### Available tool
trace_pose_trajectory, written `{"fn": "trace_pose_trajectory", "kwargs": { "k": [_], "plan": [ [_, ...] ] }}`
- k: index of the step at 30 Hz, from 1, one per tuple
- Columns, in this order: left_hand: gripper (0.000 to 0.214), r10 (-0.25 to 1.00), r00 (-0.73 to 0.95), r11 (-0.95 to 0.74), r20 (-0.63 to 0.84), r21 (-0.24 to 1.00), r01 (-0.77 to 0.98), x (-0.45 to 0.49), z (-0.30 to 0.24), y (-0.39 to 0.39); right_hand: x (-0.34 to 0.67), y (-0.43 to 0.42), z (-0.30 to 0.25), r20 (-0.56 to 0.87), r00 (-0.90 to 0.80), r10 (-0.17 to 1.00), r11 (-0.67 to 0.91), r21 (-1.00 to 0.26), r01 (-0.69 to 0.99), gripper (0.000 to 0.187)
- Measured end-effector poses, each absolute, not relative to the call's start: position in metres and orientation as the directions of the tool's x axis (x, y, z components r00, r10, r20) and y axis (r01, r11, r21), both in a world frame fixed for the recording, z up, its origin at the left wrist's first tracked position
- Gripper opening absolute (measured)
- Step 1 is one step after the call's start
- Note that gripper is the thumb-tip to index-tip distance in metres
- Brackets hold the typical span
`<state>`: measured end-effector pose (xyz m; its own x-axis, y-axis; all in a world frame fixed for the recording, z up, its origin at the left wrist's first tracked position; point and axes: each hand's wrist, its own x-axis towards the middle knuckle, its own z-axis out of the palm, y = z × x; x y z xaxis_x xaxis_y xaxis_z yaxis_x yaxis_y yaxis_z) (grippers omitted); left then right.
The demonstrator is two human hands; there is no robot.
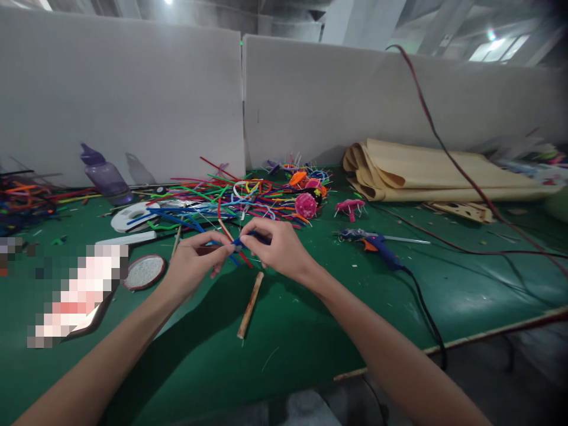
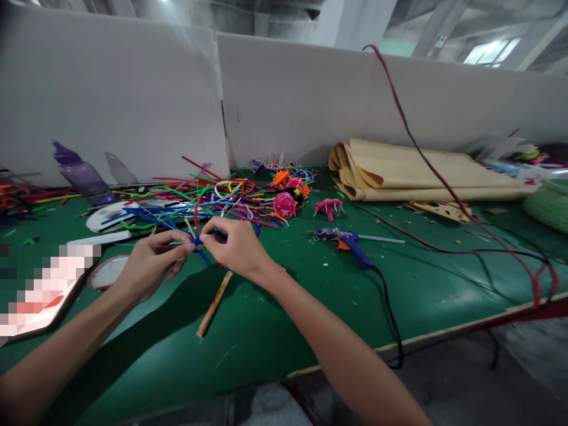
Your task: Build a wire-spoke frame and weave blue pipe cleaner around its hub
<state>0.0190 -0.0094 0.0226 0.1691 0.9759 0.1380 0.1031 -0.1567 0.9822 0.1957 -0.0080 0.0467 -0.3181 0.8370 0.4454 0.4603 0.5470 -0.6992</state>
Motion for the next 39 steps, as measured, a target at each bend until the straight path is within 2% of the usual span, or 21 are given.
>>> {"fn": "trace_pose_trajectory", "kwargs": {
  "k": [5,12,16,19,22,25,29,35,39],
  "plan": [
    [0.012,0.970,0.185,-0.178,0.155,0.977,0.117,0.020,0.019,-0.009,0.192,-0.011,0.048,0.398,-0.339,0.853,0.514,-0.754,0.408,0.015],
    [0.010,0.973,0.160,-0.180,0.164,0.979,0.091,0.022,0.019,-0.009,0.187,-0.012,0.045,0.451,-0.258,0.854,0.520,-0.738,0.429,0.016],
    [0.011,0.973,0.159,-0.174,0.165,0.984,0.047,0.021,0.021,-0.011,0.191,-0.009,0.043,0.359,-0.344,0.868,0.472,-0.813,0.342,0.016],
    [0.011,0.973,0.172,-0.160,0.154,0.987,0.020,0.020,0.023,-0.011,0.194,-0.007,0.043,0.350,-0.378,0.857,0.469,-0.834,0.291,0.015],
    [0.015,0.978,0.139,-0.165,0.152,0.982,0.087,0.020,0.024,-0.010,0.193,-0.008,0.043,0.353,-0.378,0.856,0.469,-0.839,0.276,0.015],
    [0.016,0.968,0.091,-0.246,0.232,0.951,0.186,0.020,0.025,-0.009,0.192,-0.008,0.043,0.356,-0.385,0.852,0.474,-0.837,0.275,0.016],
    [0.013,0.961,0.052,-0.278,0.273,0.943,0.185,0.019,0.026,-0.007,0.195,-0.006,0.046,0.406,-0.369,0.836,0.521,-0.799,0.300,0.014],
    [0.012,0.984,-0.019,-0.178,0.177,0.984,-0.024,0.019,0.025,-0.004,0.200,-0.003,0.049,0.522,-0.297,0.800,0.600,-0.716,0.358,0.011],
    [0.011,0.986,-0.016,-0.167,0.166,0.980,-0.105,0.017,0.023,-0.002,0.203,-0.001,0.050,0.604,-0.312,0.733,0.674,-0.582,0.455,0.010]
  ]
}}
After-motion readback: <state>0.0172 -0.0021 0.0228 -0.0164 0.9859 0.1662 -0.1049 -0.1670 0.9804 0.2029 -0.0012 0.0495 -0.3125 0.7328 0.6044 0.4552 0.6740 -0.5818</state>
